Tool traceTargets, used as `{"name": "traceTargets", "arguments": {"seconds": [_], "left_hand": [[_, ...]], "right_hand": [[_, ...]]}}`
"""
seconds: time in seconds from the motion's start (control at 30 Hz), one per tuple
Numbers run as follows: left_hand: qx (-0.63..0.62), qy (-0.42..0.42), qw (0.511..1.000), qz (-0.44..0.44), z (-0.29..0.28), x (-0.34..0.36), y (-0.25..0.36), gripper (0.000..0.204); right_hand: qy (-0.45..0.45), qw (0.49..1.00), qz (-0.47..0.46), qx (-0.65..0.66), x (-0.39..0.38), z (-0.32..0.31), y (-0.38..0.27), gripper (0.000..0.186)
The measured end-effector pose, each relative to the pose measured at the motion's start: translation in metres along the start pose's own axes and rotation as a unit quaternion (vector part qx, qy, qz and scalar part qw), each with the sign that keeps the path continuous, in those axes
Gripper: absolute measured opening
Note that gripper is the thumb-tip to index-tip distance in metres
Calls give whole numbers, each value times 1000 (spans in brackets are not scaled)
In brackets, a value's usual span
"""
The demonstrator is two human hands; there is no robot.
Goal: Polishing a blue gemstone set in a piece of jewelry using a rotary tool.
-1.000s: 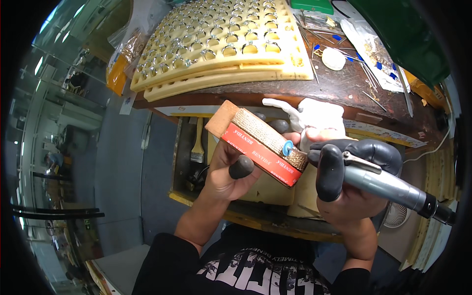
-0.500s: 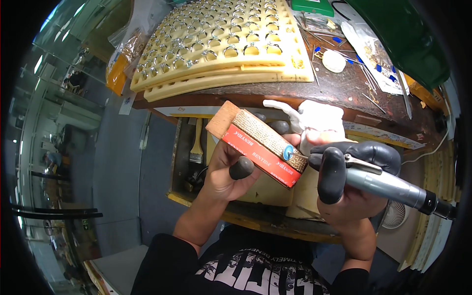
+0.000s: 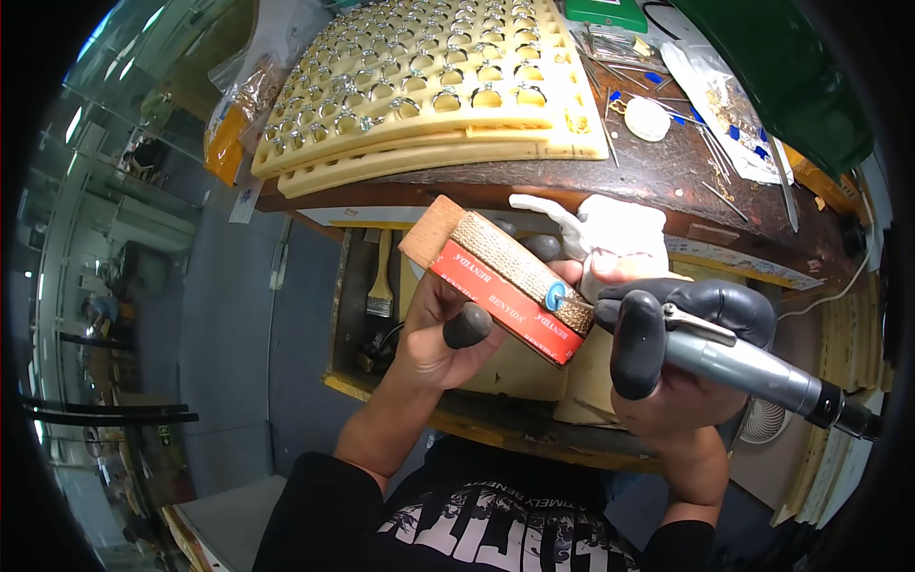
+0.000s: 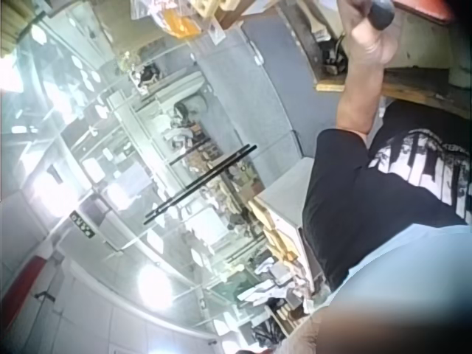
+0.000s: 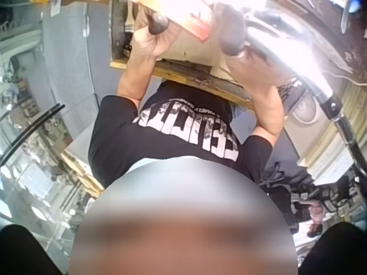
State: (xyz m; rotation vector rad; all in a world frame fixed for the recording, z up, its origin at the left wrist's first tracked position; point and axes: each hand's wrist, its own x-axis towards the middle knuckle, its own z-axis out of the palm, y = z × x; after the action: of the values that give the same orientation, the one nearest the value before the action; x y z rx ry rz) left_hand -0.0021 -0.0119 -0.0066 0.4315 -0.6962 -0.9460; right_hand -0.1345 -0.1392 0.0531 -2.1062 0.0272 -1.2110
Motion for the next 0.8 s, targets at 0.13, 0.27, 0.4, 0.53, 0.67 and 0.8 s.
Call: {"name": "traceTargets", "arguments": {"seconds": [0.13, 0.27, 0.4, 0.53, 0.67, 0.8], "left_hand": [[21, -10, 1000, -2, -2, 0, 1, 58], [-6, 36, 999, -14, 0, -5, 1, 58], [65, 72, 995, -16, 9, -8, 0, 71], [119, 79, 989, 22, 6, -16, 0, 74], [104, 32, 992, 64, 16, -4, 5, 67], [132, 50, 988, 58, 11, -3, 11, 65]], "right_hand": [[12, 1000, 2, -20, 0, 1, 0, 21], [-28, 995, -24, -89, 4, -11, 0, 20], [-89, 960, -96, -249, 2, -27, -3, 21], [52, 993, 105, 2, -17, -10, 4, 23], [82, 992, 93, -1, -10, -13, 0, 21], [119, 982, 124, 84, 2, -10, 0, 17]]}}
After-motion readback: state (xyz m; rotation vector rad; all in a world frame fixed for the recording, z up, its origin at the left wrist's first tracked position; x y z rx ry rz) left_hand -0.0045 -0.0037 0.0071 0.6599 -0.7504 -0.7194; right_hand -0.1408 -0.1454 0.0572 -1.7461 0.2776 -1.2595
